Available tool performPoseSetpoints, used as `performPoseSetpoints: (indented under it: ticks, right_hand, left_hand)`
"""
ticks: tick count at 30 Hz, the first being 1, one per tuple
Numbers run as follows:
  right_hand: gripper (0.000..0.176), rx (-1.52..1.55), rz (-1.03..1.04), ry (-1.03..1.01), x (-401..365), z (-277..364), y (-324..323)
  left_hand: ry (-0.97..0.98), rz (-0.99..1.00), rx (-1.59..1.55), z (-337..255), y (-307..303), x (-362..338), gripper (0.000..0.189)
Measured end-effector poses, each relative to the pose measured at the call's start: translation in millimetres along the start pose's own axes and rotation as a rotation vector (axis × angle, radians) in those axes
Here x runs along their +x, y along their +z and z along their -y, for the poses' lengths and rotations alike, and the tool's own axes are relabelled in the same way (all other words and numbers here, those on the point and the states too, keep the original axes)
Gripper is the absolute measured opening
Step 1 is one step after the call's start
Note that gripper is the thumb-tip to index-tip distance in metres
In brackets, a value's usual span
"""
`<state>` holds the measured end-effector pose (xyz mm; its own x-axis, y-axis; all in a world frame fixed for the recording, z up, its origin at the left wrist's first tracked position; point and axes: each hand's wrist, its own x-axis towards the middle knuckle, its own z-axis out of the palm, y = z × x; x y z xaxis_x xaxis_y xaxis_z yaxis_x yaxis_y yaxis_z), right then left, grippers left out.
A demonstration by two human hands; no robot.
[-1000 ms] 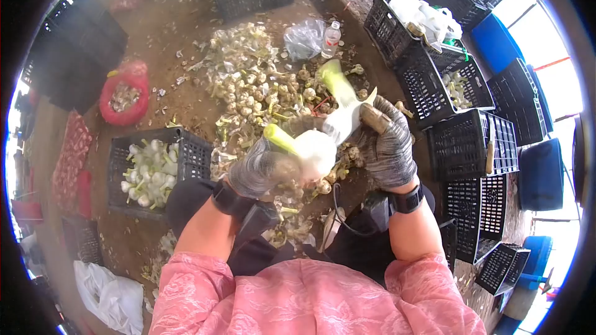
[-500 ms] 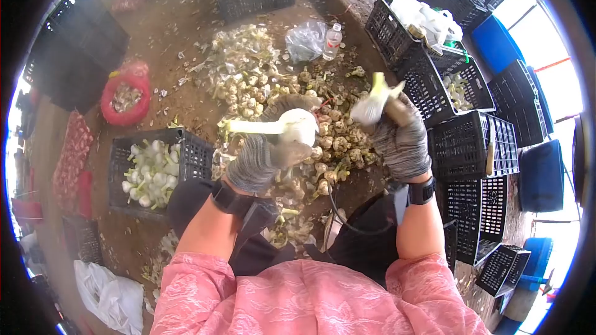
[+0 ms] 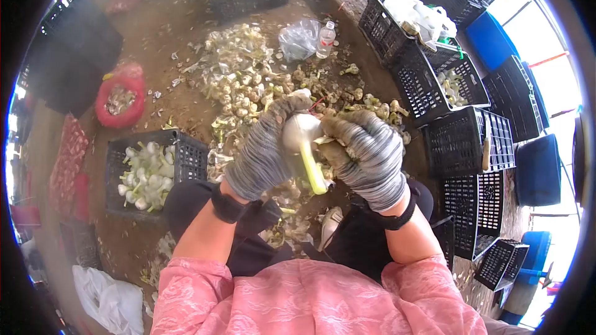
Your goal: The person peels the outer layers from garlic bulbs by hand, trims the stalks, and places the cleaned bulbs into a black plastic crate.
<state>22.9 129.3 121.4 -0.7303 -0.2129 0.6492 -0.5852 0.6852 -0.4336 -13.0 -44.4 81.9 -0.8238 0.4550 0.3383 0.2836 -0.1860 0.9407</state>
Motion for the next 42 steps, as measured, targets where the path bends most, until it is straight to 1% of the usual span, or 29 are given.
performPoseSetpoints:
  ticks: [1, 2, 3, 5, 7, 10, 13, 14, 15, 17, 18, 19, 20, 21, 22, 23, 24, 25, 26, 27, 29, 31, 32, 34, 36, 38, 39, 41, 42]
  right_hand:
    - [0.022, -0.073, 0.016, -0.018, -2.7, 2.2, 1.5]
    - [0.023, -0.146, 0.030, -0.044, -4.6, 3.6, 1.9]
    - [0.023, -0.220, 0.045, -0.072, -5.2, 4.3, 2.1]
    - [0.021, -0.223, 0.031, -0.082, -3.7, 3.0, 2.4]
    - [0.019, -0.227, 0.012, -0.091, -3.9, -0.8, 4.0]
    - [0.009, 0.067, -0.135, 0.021, 0.8, -10.4, 5.9]
    - [0.012, 0.156, -0.179, 0.244, -5.5, -30.8, 8.2]
    - [0.013, 0.331, -0.200, 0.422, -10.6, -37.4, 10.1]
    - [0.013, 0.331, -0.199, 0.419, -8.9, -36.8, 7.1]
    - [0.012, 0.307, -0.066, 0.343, -1.9, -31.7, -1.1]
    - [0.012, 0.163, 0.000, 0.129, 2.4, -33.8, -7.3]
    - [0.012, 0.164, -0.002, 0.124, 3.0, -32.4, -10.6]
    - [0.013, 0.214, 0.087, 0.205, 1.1, -29.4, -13.5]
    - [0.016, 0.264, 0.178, 0.287, -1.2, -25.9, -15.1]
    - [0.026, 0.367, 0.191, 0.436, -2.7, -20.2, -13.7]
    - [0.026, 0.368, 0.196, 0.432, -1.5, -14.9, -12.7]
    - [0.031, 0.306, 0.166, 0.341, 1.2, -9.6, -12.0]
    - [0.036, 0.245, 0.137, 0.254, 3.1, -4.6, -10.1]
    - [0.039, 0.196, 0.168, 0.249, 4.9, -0.4, -6.3]
    - [0.039, 0.197, 0.170, 0.248, 2.4, -3.2, -1.7]
    - [0.038, 0.342, 0.079, 0.156, -6.3, -13.4, 10.7]
    - [0.035, 0.353, 0.035, 0.178, -7.0, -12.7, 14.0]
    - [0.033, 0.336, -0.029, 0.169, -6.8, -13.3, 14.8]
    - [0.029, 0.290, -0.123, 0.165, -6.8, -10.7, 16.5]
    - [0.029, 0.222, -0.137, 0.154, -9.4, -10.9, 18.9]
    - [0.029, 0.097, -0.150, 0.110, -8.1, -12.0, 19.4]
    - [0.029, 0.098, -0.148, 0.106, -7.9, -12.1, 20.1]
    - [0.029, 0.231, -0.170, 0.181, -10.5, -12.0, 22.8]
    - [0.029, 0.232, -0.168, 0.179, -11.3, -13.4, 24.2]
  left_hand:
    - [0.034, 0.022, 0.055, -2.0, 2.3, -1.8, 0.067]
    - [0.130, -0.028, 0.288, 0.7, 4.3, -5.2, 0.063]
    - [0.128, -0.028, 0.287, 1.4, 5.6, -5.5, 0.063]
    - [-0.030, -0.013, 0.069, 2.1, 7.7, -4.8, 0.065]
    - [-0.032, 0.009, -0.015, -2.4, 7.6, -3.4, 0.063]
    - [-0.044, 0.085, -0.268, -10.8, 6.7, -1.4, 0.054]
    - [-0.364, 0.165, -0.257, -10.2, 4.6, -8.3, 0.054]
    - [-0.361, 0.164, -0.259, -6.8, 4.9, -7.2, 0.054]
    - [-0.301, 0.152, -0.322, -0.6, 5.4, -5.7, 0.055]
    - [-0.238, 0.136, -0.383, 1.5, 5.1, -4.9, 0.056]
    - [-0.243, 0.100, -0.404, -0.9, 4.3, -4.7, 0.058]
    - [-0.247, 0.064, -0.424, -2.4, 3.4, -3.9, 0.059]
    - [-0.306, 0.002, -0.596, 8.2, -0.2, -5.0, 0.064]
    - [-0.303, -0.001, -0.595, 6.7, -0.6, -3.2, 0.064]
    - [-0.135, -0.006, -0.257, 2.7, 0.3, -1.3, 0.065]
    - [0.032, -0.012, 0.082, -2.5, 1.4, 0.7, 0.066]
    - [-0.049, -0.026, 0.163, -10.4, 2.7, 3.5, 0.067]
    - [-0.051, -0.031, 0.164, -6.8, 3.3, 2.9, 0.067]
    - [0.007, -0.038, 0.192, 0.2, 3.7, 1.2, 0.067]
    - [0.068, -0.044, 0.220, 2.6, 4.8, 1.4, 0.067]
    - [0.055, -0.076, 0.203, -3.0, 9.1, -0.1, 0.064]
    - [0.011, -0.137, 0.025, -1.5, 10.1, 1.7, 0.059]
    - [0.030, -0.223, -0.164, -3.2, 14.8, 1.5, 0.050]
    - [0.024, -0.266, -0.162, 7.2, 11.2, 0.0, 0.044]
    - [0.017, -0.311, -0.159, 6.1, 7.3, -2.0, 0.038]
    - [-0.309, -0.259, -0.172, -8.0, 4.5, -2.5, 0.032]
    - [-0.306, -0.263, -0.172, -8.0, 4.9, -1.6, 0.032]
    - [-0.177, -0.316, -0.182, -6.4, 7.8, -1.4, 0.020]
    - [-0.176, -0.318, -0.182, -2.7, 7.8, -0.9, 0.020]
